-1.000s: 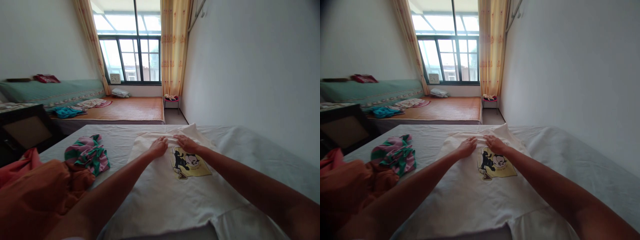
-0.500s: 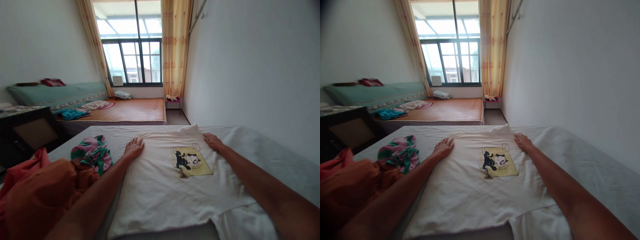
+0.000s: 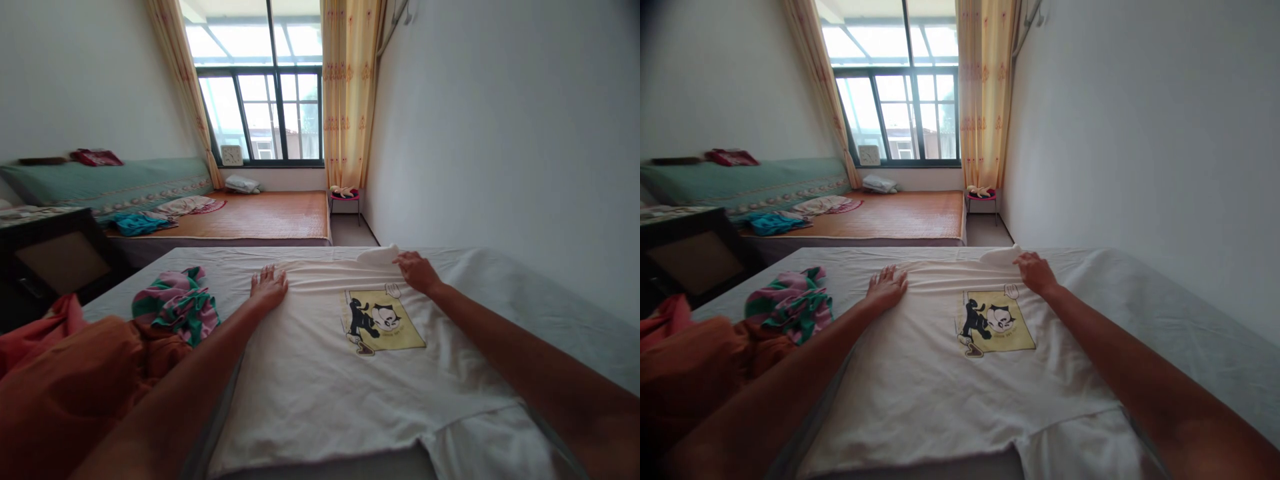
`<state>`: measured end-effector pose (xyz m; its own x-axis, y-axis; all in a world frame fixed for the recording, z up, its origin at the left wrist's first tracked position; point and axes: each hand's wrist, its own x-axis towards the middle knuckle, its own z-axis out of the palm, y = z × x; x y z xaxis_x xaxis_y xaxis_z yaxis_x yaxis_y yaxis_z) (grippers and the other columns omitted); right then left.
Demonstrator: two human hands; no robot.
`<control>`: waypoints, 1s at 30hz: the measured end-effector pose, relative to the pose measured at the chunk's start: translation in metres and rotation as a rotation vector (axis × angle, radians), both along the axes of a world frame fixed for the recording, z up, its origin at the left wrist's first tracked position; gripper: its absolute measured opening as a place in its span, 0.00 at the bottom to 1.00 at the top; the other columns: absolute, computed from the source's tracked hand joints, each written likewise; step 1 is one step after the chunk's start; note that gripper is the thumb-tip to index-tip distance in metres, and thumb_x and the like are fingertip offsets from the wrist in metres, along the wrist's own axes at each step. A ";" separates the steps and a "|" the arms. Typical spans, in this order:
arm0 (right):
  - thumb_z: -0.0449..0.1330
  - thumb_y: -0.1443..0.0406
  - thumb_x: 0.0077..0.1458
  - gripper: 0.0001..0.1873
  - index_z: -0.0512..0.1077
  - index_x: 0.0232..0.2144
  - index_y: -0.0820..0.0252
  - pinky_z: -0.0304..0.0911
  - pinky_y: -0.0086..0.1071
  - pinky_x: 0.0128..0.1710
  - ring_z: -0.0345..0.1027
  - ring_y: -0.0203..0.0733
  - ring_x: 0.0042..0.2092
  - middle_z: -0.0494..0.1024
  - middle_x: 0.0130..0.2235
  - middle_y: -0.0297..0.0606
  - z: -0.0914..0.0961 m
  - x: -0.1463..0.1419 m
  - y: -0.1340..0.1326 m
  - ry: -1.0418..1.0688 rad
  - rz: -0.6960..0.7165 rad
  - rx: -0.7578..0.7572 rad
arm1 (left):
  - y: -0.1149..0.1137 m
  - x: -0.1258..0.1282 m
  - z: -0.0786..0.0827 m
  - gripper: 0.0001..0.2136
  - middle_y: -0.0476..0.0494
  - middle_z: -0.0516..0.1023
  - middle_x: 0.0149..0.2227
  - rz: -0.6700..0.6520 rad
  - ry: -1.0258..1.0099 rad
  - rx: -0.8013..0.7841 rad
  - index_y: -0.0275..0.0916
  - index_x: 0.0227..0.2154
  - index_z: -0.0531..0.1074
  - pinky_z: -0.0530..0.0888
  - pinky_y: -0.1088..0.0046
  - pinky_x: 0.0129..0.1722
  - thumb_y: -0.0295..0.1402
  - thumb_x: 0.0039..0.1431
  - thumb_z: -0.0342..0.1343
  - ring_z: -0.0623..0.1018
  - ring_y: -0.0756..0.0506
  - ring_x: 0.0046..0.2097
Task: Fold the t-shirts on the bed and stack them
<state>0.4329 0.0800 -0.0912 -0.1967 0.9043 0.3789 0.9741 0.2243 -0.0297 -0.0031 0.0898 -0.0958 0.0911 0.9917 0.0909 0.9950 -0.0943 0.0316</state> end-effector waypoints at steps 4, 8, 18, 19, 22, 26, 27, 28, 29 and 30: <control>0.42 0.58 0.62 0.24 0.63 0.58 0.49 0.53 0.42 0.58 0.58 0.45 0.59 0.68 0.57 0.36 -0.001 -0.050 0.016 -0.011 0.245 -0.336 | -0.001 0.028 -0.002 0.25 0.43 0.49 0.66 -0.213 -0.024 0.003 0.45 0.61 0.57 0.48 0.55 0.62 0.44 0.65 0.34 0.50 0.39 0.66; 0.37 0.50 0.61 0.31 0.51 0.64 0.47 0.44 0.58 0.59 0.43 0.53 0.65 0.51 0.66 0.36 -0.007 -0.046 0.041 0.023 -0.075 -0.463 | 0.000 0.038 -0.018 0.29 0.43 0.48 0.67 -0.184 -0.082 -0.051 0.50 0.63 0.52 0.49 0.52 0.61 0.53 0.62 0.32 0.48 0.36 0.66; 0.38 0.50 0.62 0.32 0.47 0.65 0.52 0.39 0.48 0.63 0.35 0.47 0.67 0.44 0.68 0.36 -0.005 -0.072 -0.025 -0.086 0.166 -0.280 | -0.045 0.069 0.002 0.26 0.36 0.47 0.67 -0.243 -0.040 0.020 0.39 0.61 0.57 0.47 0.54 0.62 0.45 0.64 0.37 0.46 0.37 0.67; 0.36 0.49 0.62 0.32 0.47 0.65 0.51 0.39 0.45 0.63 0.36 0.46 0.67 0.45 0.67 0.35 -0.008 -0.077 -0.047 -0.085 0.276 -0.280 | -0.065 0.079 0.004 0.26 0.37 0.46 0.67 -0.359 -0.040 0.026 0.39 0.61 0.57 0.47 0.56 0.63 0.45 0.64 0.38 0.46 0.38 0.67; 0.35 0.48 0.62 0.32 0.49 0.64 0.48 0.38 0.44 0.64 0.38 0.44 0.67 0.48 0.67 0.33 -0.016 -0.074 -0.109 -0.064 0.376 -0.327 | -0.128 0.096 0.004 0.29 0.42 0.47 0.67 -0.676 -0.075 -0.086 0.46 0.64 0.50 0.48 0.56 0.63 0.51 0.63 0.35 0.46 0.40 0.67; 0.34 0.48 0.62 0.32 0.49 0.64 0.48 0.38 0.44 0.64 0.39 0.45 0.67 0.48 0.67 0.34 -0.018 -0.031 -0.157 -0.042 0.269 -0.356 | -0.182 0.071 0.005 0.25 0.48 0.44 0.67 -0.713 -0.061 -0.127 0.54 0.64 0.46 0.44 0.53 0.63 0.50 0.65 0.32 0.45 0.41 0.67; 0.34 0.48 0.62 0.32 0.48 0.64 0.50 0.38 0.44 0.64 0.39 0.45 0.67 0.48 0.66 0.35 -0.018 -0.019 -0.163 -0.042 0.230 -0.357 | -0.187 0.059 0.006 0.25 0.49 0.44 0.67 -0.685 -0.052 -0.133 0.55 0.64 0.46 0.44 0.53 0.63 0.49 0.65 0.32 0.45 0.41 0.67; 0.35 0.47 0.62 0.33 0.49 0.64 0.51 0.38 0.44 0.64 0.39 0.45 0.66 0.49 0.66 0.35 -0.018 -0.007 -0.168 -0.042 0.188 -0.356 | -0.191 0.046 0.007 0.25 0.49 0.44 0.67 -0.653 -0.046 -0.133 0.55 0.64 0.46 0.44 0.54 0.63 0.49 0.65 0.32 0.45 0.42 0.67; 0.35 0.47 0.62 0.33 0.49 0.64 0.51 0.38 0.44 0.64 0.40 0.45 0.66 0.49 0.66 0.36 -0.019 0.005 -0.172 -0.042 0.146 -0.354 | -0.194 0.033 0.008 0.24 0.50 0.44 0.67 -0.625 -0.041 -0.132 0.56 0.64 0.46 0.44 0.55 0.63 0.49 0.66 0.32 0.45 0.42 0.67; 0.36 0.47 0.62 0.33 0.50 0.64 0.51 0.38 0.44 0.64 0.41 0.45 0.66 0.49 0.66 0.36 -0.019 0.015 -0.176 -0.040 0.108 -0.352 | -0.196 0.021 0.008 0.24 0.50 0.44 0.67 -0.597 -0.038 -0.127 0.56 0.63 0.47 0.44 0.55 0.63 0.48 0.66 0.33 0.46 0.42 0.67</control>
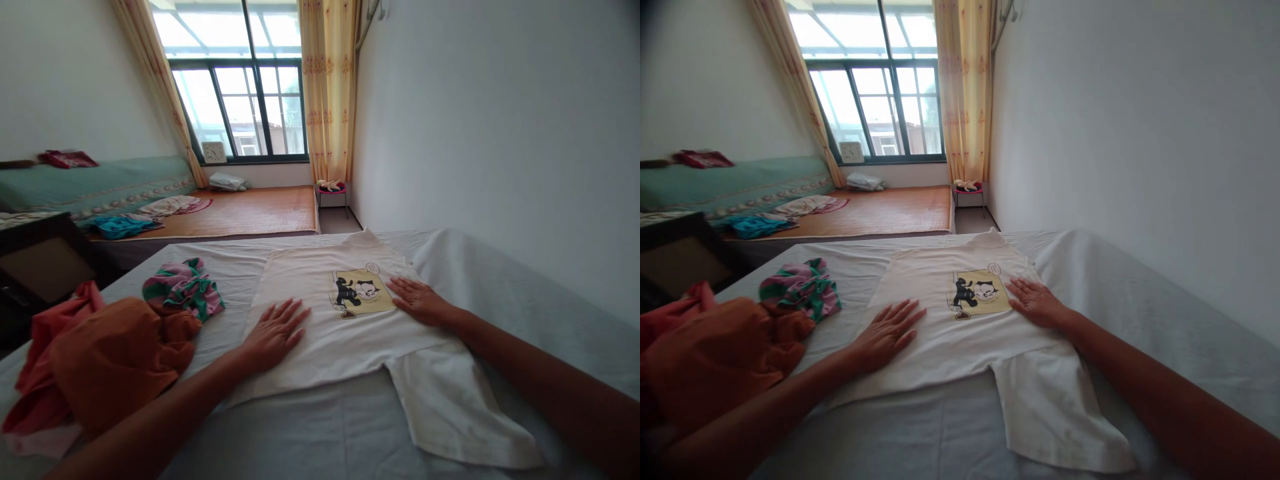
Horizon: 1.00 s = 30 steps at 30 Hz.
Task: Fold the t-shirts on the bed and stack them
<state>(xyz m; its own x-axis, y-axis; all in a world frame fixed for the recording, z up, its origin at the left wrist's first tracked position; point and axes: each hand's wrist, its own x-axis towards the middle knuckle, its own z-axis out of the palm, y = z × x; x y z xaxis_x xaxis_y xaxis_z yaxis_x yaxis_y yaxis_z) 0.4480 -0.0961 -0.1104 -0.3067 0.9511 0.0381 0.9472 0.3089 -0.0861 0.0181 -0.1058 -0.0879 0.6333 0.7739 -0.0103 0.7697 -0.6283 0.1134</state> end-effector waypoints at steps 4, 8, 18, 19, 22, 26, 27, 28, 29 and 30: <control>0.39 0.50 0.62 0.31 0.52 0.63 0.50 0.41 0.43 0.63 0.44 0.44 0.65 0.51 0.66 0.35 -0.001 0.035 -0.014 0.005 -0.103 0.003 | -0.008 -0.035 -0.003 0.24 0.51 0.48 0.67 0.069 -0.012 0.025 0.53 0.63 0.49 0.46 0.59 0.63 0.46 0.66 0.35 0.47 0.43 0.67; 0.45 0.54 0.60 0.28 0.61 0.59 0.54 0.44 0.42 0.62 0.49 0.46 0.64 0.61 0.62 0.39 0.018 0.062 -0.040 0.050 -0.136 0.044 | -0.016 -0.055 0.001 0.24 0.48 0.52 0.66 0.071 -0.051 -0.006 0.49 0.62 0.54 0.49 0.59 0.63 0.44 0.65 0.38 0.50 0.42 0.66; 0.57 0.56 0.54 0.16 0.75 0.43 0.53 0.55 0.42 0.55 0.62 0.48 0.52 0.72 0.48 0.43 0.080 0.044 -0.145 0.402 0.189 -0.269 | -0.065 -0.066 0.058 0.09 0.45 0.72 0.46 -0.217 -0.135 -0.306 0.44 0.37 0.70 0.64 0.72 0.52 0.32 0.52 0.54 0.70 0.45 0.49; 0.57 0.55 0.54 0.15 0.75 0.42 0.52 0.55 0.42 0.55 0.62 0.47 0.52 0.72 0.48 0.43 0.077 0.041 -0.146 0.397 0.196 -0.248 | -0.068 -0.065 0.059 0.08 0.45 0.72 0.44 -0.200 -0.126 -0.287 0.43 0.36 0.70 0.65 0.72 0.50 0.30 0.51 0.52 0.70 0.45 0.48; 0.57 0.53 0.54 0.14 0.77 0.35 0.52 0.54 0.43 0.55 0.61 0.49 0.53 0.73 0.47 0.43 0.068 0.037 -0.141 0.429 0.197 -0.209 | -0.072 -0.063 0.057 0.08 0.45 0.74 0.40 -0.147 -0.110 -0.235 0.42 0.32 0.70 0.66 0.72 0.46 0.28 0.50 0.50 0.72 0.45 0.44; 0.54 0.50 0.56 0.19 0.74 0.39 0.57 0.60 0.39 0.49 0.66 0.47 0.47 0.76 0.43 0.43 0.072 0.037 -0.110 0.639 0.109 -0.256 | -0.052 -0.069 0.057 0.07 0.47 0.75 0.34 -0.010 -0.212 -0.217 0.42 0.33 0.71 0.67 0.74 0.40 0.34 0.53 0.49 0.73 0.46 0.37; 0.52 0.49 0.56 0.21 0.73 0.40 0.58 0.63 0.37 0.45 0.68 0.46 0.43 0.76 0.40 0.42 0.075 0.034 -0.096 0.689 0.057 -0.246 | -0.040 -0.070 0.057 0.08 0.48 0.75 0.33 0.042 -0.271 -0.215 0.41 0.33 0.71 0.67 0.74 0.38 0.37 0.54 0.50 0.72 0.46 0.35; 0.51 0.49 0.57 0.23 0.71 0.41 0.59 0.64 0.35 0.41 0.69 0.44 0.39 0.77 0.36 0.40 0.078 0.031 -0.080 0.724 -0.004 -0.217 | -0.026 -0.071 0.058 0.10 0.48 0.74 0.31 0.099 -0.344 -0.212 0.40 0.33 0.71 0.67 0.75 0.36 0.40 0.54 0.51 0.72 0.47 0.34; 0.49 0.48 0.57 0.24 0.71 0.42 0.60 0.65 0.34 0.37 0.69 0.42 0.35 0.77 0.33 0.38 0.082 0.026 -0.061 0.743 -0.071 -0.168 | -0.010 -0.070 0.059 0.12 0.49 0.73 0.29 0.159 -0.427 -0.209 0.39 0.33 0.71 0.67 0.75 0.34 0.43 0.53 0.52 0.71 0.47 0.33; 0.48 0.48 0.57 0.25 0.70 0.43 0.59 0.64 0.33 0.35 0.68 0.42 0.34 0.77 0.31 0.37 0.084 0.020 -0.040 0.742 -0.143 -0.104 | 0.006 -0.067 0.059 0.15 0.49 0.73 0.28 0.228 -0.529 -0.202 0.39 0.33 0.71 0.67 0.75 0.32 0.45 0.51 0.53 0.71 0.47 0.31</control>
<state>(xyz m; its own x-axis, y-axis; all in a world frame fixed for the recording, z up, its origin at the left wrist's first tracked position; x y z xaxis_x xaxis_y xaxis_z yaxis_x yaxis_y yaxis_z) 0.4681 -0.1359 -0.0259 -0.1095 0.9895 0.0943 0.6599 0.1433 -0.7376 -0.0493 -0.0994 -0.0292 0.4115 0.9060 0.0995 0.6889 -0.3807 0.6168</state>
